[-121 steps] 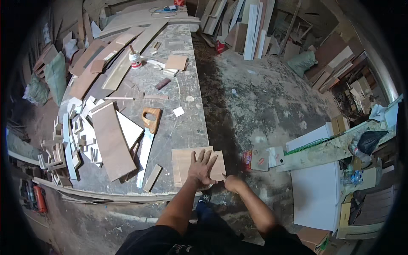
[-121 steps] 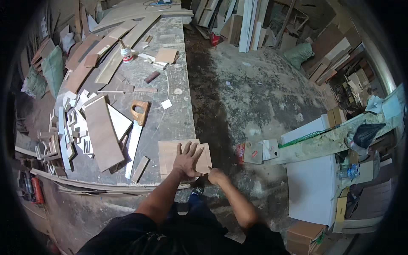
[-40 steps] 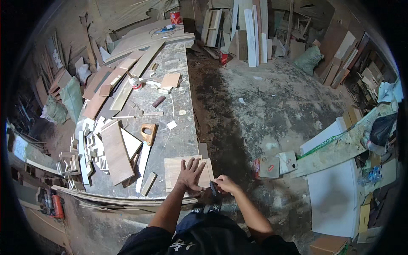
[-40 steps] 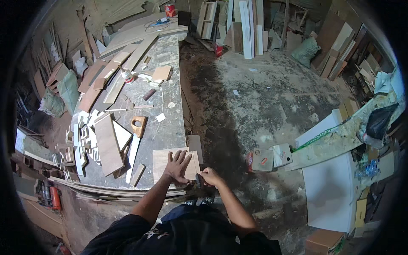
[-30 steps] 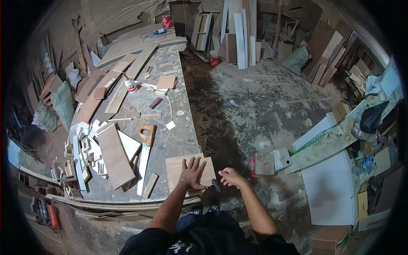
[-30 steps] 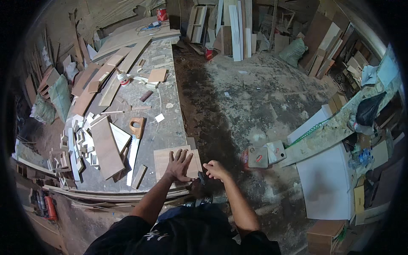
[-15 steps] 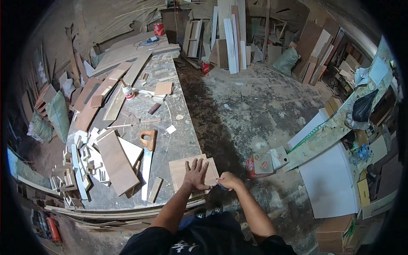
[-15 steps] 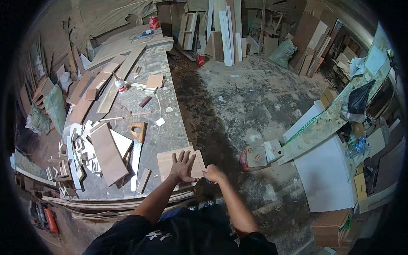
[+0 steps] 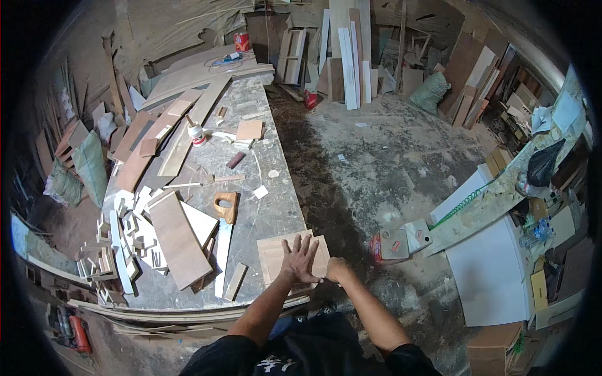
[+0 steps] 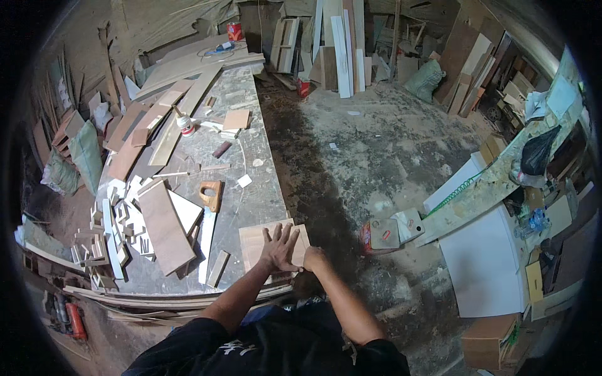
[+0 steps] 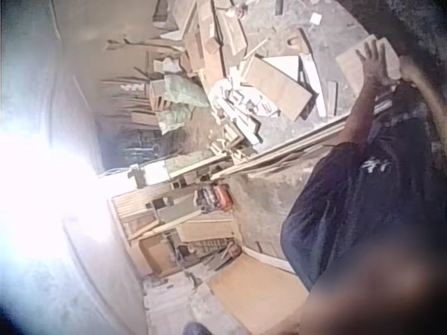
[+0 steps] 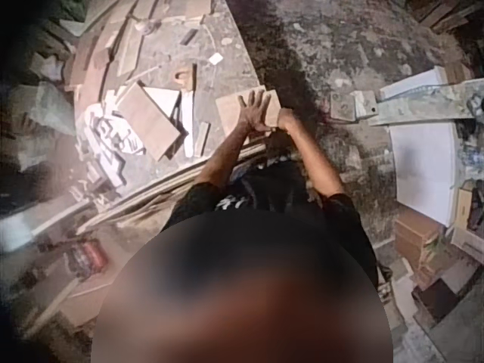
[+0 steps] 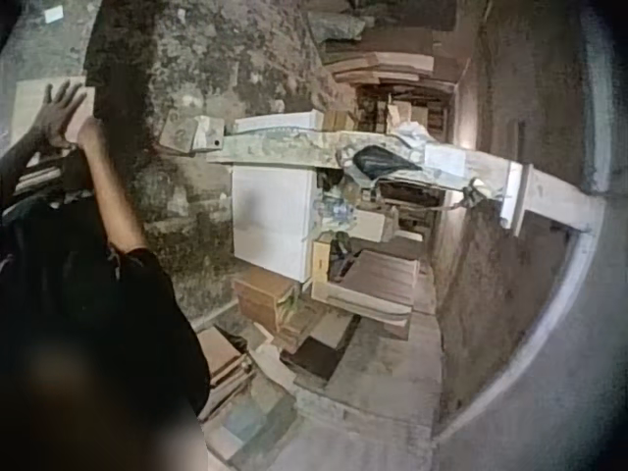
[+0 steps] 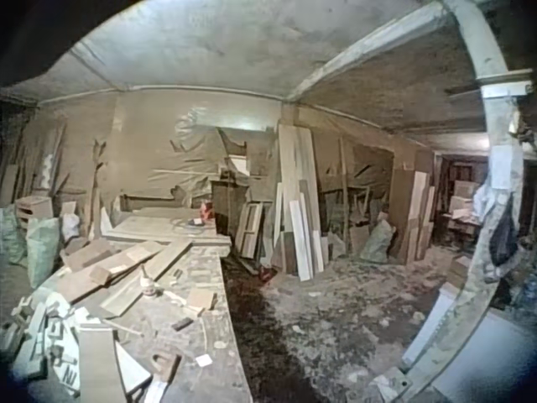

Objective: Cutting and marking a small wooden panel using a utility knife.

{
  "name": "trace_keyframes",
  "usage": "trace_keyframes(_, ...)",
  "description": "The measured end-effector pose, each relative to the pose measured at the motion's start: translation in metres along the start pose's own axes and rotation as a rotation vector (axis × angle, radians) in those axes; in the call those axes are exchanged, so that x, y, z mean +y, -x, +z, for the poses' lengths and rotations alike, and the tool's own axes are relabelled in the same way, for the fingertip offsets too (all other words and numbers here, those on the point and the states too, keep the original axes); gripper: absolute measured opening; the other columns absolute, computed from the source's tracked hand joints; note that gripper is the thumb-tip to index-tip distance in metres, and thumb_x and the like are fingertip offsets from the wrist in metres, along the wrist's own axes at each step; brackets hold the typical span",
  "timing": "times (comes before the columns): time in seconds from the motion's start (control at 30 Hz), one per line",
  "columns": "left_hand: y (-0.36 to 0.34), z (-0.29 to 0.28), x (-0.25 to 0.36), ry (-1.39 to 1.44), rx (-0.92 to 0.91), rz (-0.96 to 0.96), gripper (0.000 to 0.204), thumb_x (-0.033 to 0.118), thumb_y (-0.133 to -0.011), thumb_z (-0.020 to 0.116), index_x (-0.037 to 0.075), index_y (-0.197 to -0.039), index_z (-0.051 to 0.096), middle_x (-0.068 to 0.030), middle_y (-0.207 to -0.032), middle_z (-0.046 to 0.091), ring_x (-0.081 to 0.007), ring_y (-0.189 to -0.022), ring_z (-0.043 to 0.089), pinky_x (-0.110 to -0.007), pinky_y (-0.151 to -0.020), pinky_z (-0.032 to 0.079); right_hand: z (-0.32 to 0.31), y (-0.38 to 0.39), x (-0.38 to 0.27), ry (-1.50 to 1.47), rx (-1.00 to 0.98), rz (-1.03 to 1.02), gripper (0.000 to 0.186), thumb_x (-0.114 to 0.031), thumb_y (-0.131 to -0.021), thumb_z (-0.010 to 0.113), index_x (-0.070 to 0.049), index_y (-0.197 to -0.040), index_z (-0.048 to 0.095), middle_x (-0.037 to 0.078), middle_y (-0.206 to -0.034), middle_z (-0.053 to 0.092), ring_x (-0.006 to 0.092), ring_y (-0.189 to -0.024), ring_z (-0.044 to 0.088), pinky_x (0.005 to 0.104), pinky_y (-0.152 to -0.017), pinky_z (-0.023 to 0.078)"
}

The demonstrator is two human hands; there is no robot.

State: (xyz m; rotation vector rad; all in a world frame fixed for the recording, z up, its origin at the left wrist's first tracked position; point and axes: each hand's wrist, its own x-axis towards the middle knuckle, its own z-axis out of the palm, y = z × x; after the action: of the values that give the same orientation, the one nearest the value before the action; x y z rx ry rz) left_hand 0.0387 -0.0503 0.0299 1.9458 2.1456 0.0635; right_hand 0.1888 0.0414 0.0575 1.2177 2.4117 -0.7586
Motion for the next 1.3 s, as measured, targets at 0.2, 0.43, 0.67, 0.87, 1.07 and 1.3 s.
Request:
trace_keyframes(0.2, -0.018, 0.003, 0.013, -0.003, 0.087, 0.063, 0.138, 0.087, -0.054, 0.070, 0.014, -0.162, 0.022, -0.0219, -0.167, 0.021, -0.0482, -0.153, 0.016, -0.079, -0.112, 0.008, 0.046, -0.026, 0.042, 0.115, -0.020, 0.057, 0.025, -0.018, -0.086, 0.068, -0.001, -0.102, 0.077, 0.024, -0.114, 0.072, 0.0407, -0.107, 0.070, 0.0485, -0.088, 0.058)
trace_keyframes(0.43, -0.006, 0.004, 0.001, 0.052, 0.056, -0.015, 0.135, 0.077, -0.054, 0.075, 0.017, -0.162, 0.021, -0.0178, -0.166, 0.025, -0.0466, -0.153, 0.017, -0.075, -0.117, 0.006, 0.034, 0.013, -0.007, 0.002, 0.057, 0.226, 0.027, -0.018, -0.091, 0.062, -0.002, -0.106, 0.076, 0.021, -0.117, 0.072, 0.0383, -0.108, 0.071, 0.0467, -0.090, 0.057)
trace_keyframes(0.67, -0.009, -0.006, -0.001, 0.027, -0.015, -0.047, 0.136, 0.080, -0.055, 0.074, 0.017, -0.163, 0.021, -0.0166, -0.167, 0.024, -0.0434, -0.154, 0.015, -0.072, -0.119, 0.006, 0.006, 0.039, -0.017, -0.001, -0.007, 0.131, 0.031, -0.018, -0.095, 0.053, 0.000, -0.111, 0.073, 0.025, -0.120, 0.070, 0.0398, -0.110, 0.070, 0.0485, -0.091, 0.057)
trace_keyframes(0.87, -0.009, -0.009, 0.000, 0.073, 0.036, -0.036, 0.136, 0.085, -0.054, 0.071, 0.017, -0.162, 0.024, -0.0164, -0.167, 0.025, -0.0439, -0.154, 0.016, -0.072, -0.118, 0.004, -0.015, 0.067, -0.020, 0.016, -0.047, 0.217, 0.031, -0.013, -0.094, 0.050, 0.001, -0.105, 0.075, 0.026, -0.109, 0.072, 0.0424, -0.104, 0.071, 0.0508, -0.089, 0.057)
trace_keyframes(1.07, -0.008, -0.002, -0.003, 0.106, 0.062, -0.017, 0.135, 0.084, -0.055, 0.072, 0.016, -0.162, 0.025, -0.0183, -0.166, 0.026, -0.0451, -0.153, 0.018, -0.074, -0.117, 0.006, -0.010, 0.061, -0.018, 0.057, -0.048, 0.207, 0.028, -0.013, -0.094, 0.052, -0.003, -0.100, 0.077, 0.023, -0.109, 0.073, 0.0392, -0.103, 0.072, 0.0494, -0.087, 0.057)
trace_keyframes(1.3, -0.010, -0.005, -0.006, 0.107, 0.026, -0.021, 0.134, 0.084, -0.056, 0.071, 0.016, -0.162, 0.024, -0.0185, -0.166, 0.025, -0.0454, -0.153, 0.017, -0.074, -0.117, 0.005, -0.003, 0.052, -0.012, -0.041, 0.019, 0.202, 0.031, -0.012, -0.092, 0.048, 0.002, -0.098, 0.074, 0.028, -0.101, 0.072, 0.0447, -0.099, 0.071, 0.0536, -0.088, 0.055)
